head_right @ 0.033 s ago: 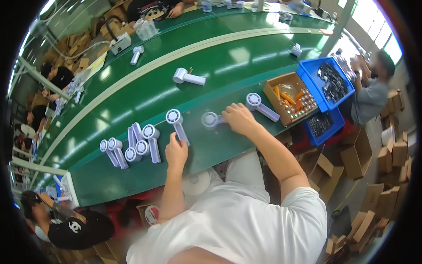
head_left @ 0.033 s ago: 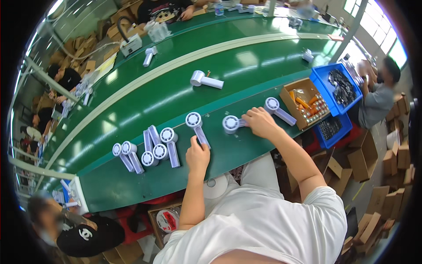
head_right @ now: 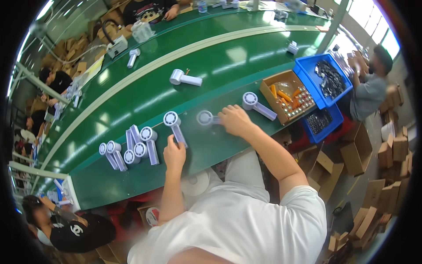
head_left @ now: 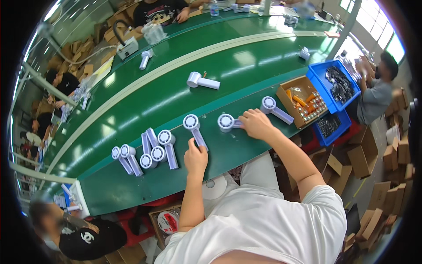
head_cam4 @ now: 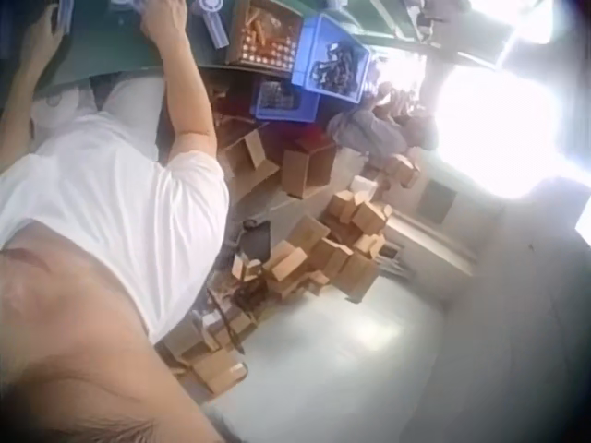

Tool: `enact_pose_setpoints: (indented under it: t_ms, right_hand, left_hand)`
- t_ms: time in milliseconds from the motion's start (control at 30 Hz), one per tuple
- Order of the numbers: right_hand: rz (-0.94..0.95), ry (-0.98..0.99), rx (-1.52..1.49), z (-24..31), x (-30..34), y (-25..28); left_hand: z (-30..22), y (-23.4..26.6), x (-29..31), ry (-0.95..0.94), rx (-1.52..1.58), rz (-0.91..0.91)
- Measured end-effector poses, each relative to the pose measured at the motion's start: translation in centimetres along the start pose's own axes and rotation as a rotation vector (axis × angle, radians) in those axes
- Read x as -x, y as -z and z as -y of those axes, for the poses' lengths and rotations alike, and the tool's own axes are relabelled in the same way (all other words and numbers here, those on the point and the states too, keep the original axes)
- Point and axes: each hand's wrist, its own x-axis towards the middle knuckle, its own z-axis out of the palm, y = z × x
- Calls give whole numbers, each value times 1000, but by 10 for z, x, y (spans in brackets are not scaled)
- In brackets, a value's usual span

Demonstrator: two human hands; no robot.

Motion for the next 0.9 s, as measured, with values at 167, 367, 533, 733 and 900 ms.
enact_pose_setpoints:
  t_ms: [167,367,533,733,900]
  right_hand:
    - [-249,-223,-154,34,21,-32]
    - [-808,-616,-261,-73,46,45]
    - [142,-912,34,-194,71,58]
    - [163,-790,-6,-221,75,48]
    - [-944,-818,-435,-184,87,76]
  left_hand:
    - [-23,16,38,-181,178,-171]
    - [9,20,121,-535,164,327]
    - [60,-43,144,-379,-157,265]
    - [62,-78,149,-240,-521,459]
    - [35,-48,138,-148,-419,625]
